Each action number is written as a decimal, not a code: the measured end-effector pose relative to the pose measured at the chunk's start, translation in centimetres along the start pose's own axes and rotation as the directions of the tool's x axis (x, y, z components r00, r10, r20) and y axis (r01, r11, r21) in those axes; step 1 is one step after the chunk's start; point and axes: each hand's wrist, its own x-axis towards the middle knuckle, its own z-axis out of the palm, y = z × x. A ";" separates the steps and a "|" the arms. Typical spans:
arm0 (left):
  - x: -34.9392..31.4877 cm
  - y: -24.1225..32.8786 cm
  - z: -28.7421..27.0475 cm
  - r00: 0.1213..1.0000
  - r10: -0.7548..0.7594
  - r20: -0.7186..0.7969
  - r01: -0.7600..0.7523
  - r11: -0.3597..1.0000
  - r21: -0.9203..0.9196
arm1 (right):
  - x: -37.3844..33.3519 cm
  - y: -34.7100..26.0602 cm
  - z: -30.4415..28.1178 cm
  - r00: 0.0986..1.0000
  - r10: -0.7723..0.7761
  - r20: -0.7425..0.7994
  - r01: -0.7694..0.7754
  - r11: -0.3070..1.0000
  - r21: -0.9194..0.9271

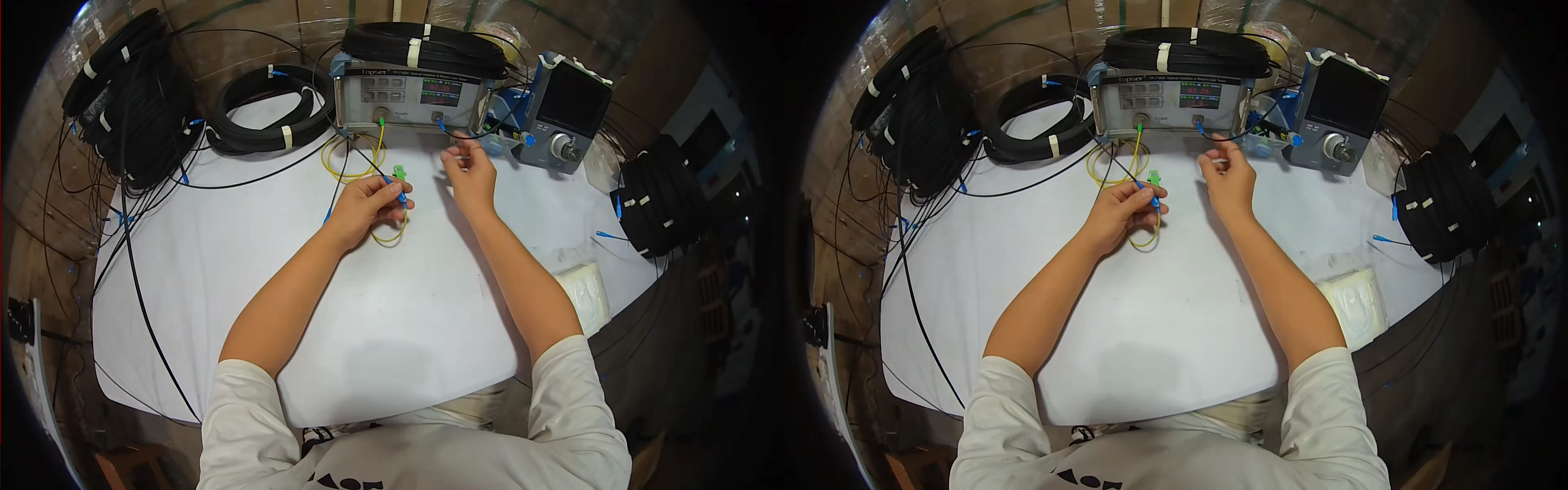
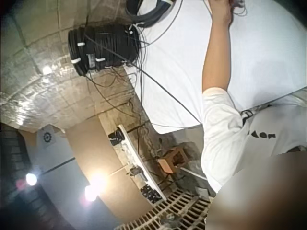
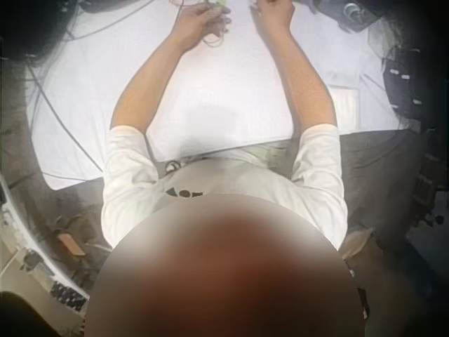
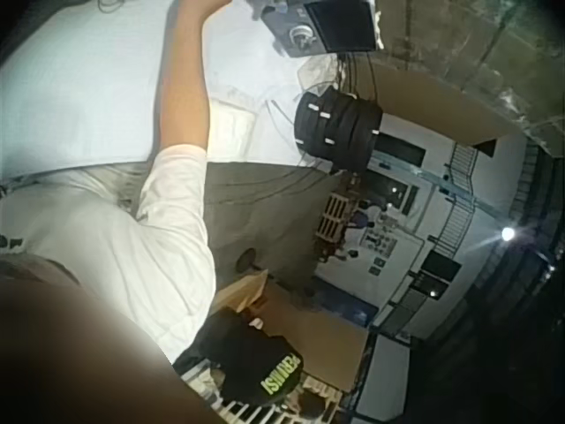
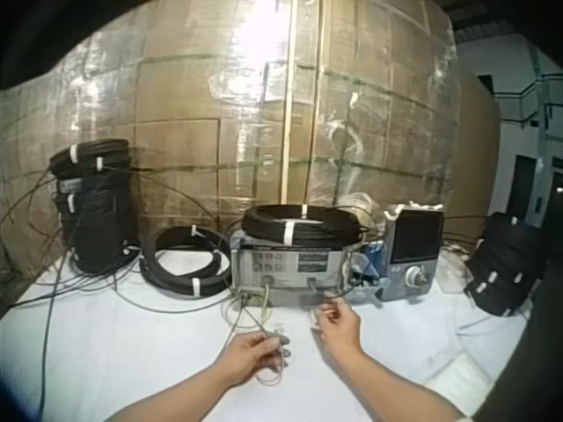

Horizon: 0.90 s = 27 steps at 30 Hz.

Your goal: Connect and test fiber optic cables using lab equipment.

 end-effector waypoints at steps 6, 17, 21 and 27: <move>0.0 -0.1 -0.1 0.993 -0.062 0.099 0.054 0.995 0.082 | 3.9 0.4 0.4 0.940 -0.328 0.089 0.340 0.903 -0.261; -0.2 0.1 0.6 0.970 -0.073 0.233 0.015 0.970 0.242 | -3.3 -1.8 -1.2 0.900 0.264 0.346 -0.395 0.827 0.399; -0.2 0.1 0.3 0.962 -0.095 0.256 0.038 0.975 0.220 | -4.1 -2.6 -1.4 0.857 0.275 0.435 -0.479 0.735 0.480; -0.4 0.0 0.9 0.961 -0.107 0.256 0.060 0.981 0.184 | -4.4 -2.9 -1.7 0.861 0.262 0.437 -0.471 0.737 0.485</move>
